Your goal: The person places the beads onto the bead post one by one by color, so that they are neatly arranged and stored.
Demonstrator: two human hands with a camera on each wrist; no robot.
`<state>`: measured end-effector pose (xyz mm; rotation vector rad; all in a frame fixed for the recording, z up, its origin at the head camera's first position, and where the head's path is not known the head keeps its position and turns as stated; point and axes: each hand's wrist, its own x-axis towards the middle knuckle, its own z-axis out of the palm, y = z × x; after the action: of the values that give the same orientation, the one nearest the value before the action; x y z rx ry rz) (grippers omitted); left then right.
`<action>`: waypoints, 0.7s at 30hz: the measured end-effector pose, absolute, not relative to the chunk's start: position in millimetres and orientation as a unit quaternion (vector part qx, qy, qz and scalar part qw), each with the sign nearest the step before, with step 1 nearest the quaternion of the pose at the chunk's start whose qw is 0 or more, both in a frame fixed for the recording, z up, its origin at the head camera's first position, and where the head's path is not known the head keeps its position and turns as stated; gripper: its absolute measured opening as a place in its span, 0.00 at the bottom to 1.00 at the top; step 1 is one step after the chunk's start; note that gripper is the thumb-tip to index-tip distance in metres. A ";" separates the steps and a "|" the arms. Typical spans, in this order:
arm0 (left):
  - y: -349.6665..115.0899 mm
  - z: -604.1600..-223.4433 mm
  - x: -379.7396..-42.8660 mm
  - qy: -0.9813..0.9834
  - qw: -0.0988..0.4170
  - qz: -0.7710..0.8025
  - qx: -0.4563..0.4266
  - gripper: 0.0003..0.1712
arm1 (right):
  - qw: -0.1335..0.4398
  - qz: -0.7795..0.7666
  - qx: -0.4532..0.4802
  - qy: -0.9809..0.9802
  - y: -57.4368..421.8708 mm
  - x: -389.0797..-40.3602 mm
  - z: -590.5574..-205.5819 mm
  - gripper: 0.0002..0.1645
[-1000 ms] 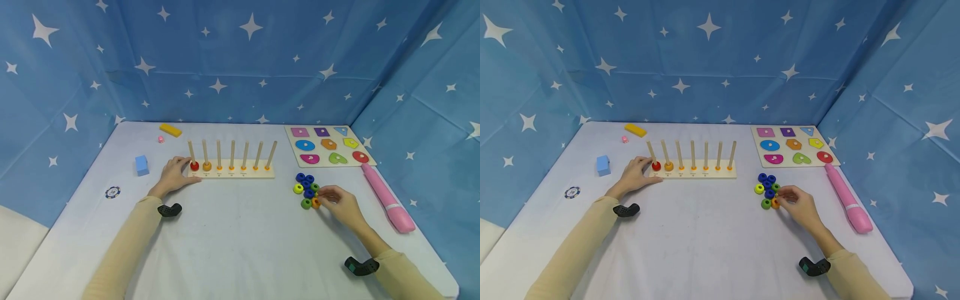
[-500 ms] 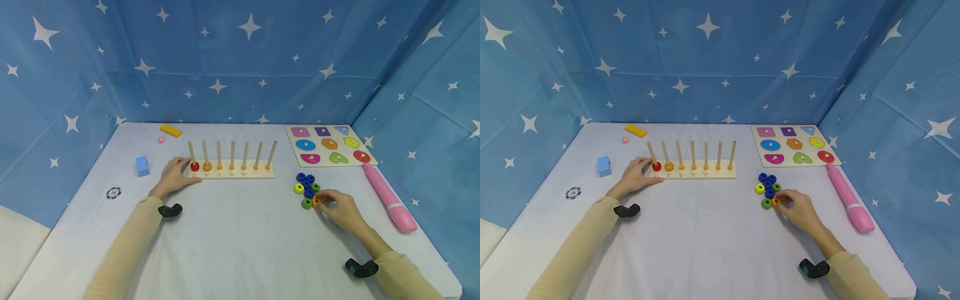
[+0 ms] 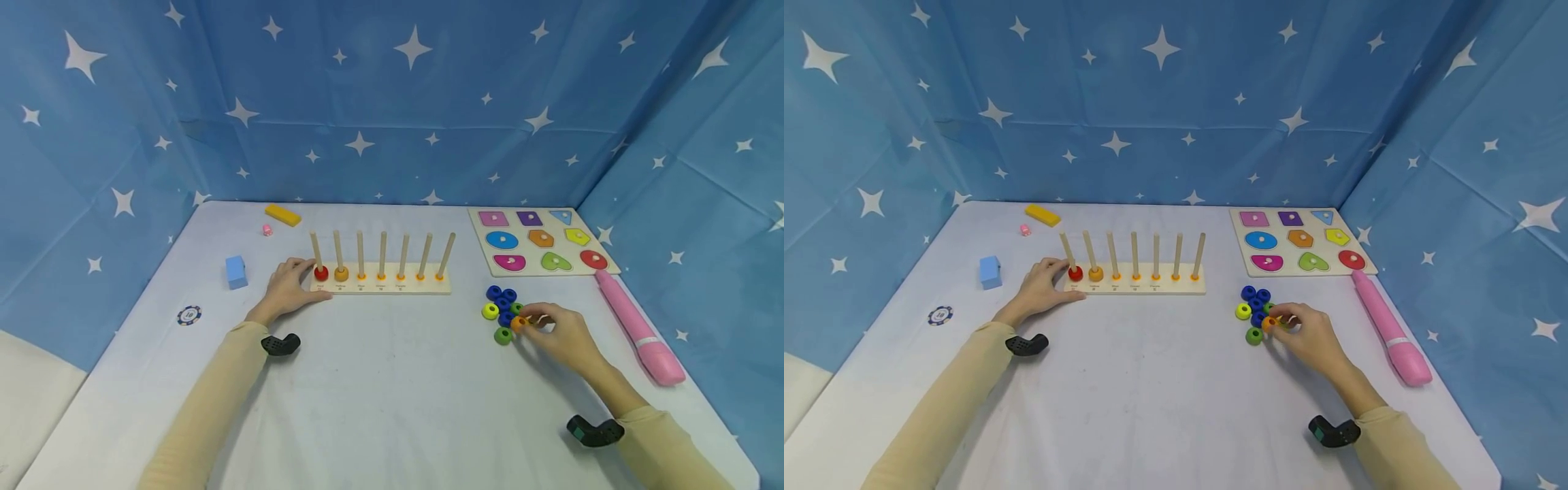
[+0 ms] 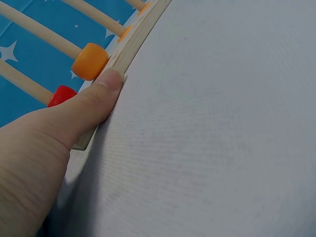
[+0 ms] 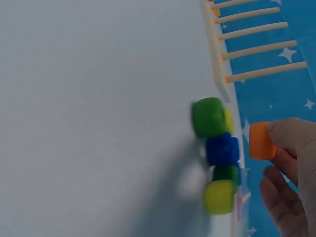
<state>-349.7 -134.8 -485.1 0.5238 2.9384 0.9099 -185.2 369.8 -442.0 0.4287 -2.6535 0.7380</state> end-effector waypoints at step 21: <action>-134.7 -482.8 -348.3 0.942 0.013 0.292 0.165 0.58 | 0.228 0.351 0.220 -0.881 271.8 -288.3 -345.3 0.14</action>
<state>-348.3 -134.7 -482.8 0.5157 2.9348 0.9109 -288.3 271.8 -345.3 0.6066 -2.4260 0.9670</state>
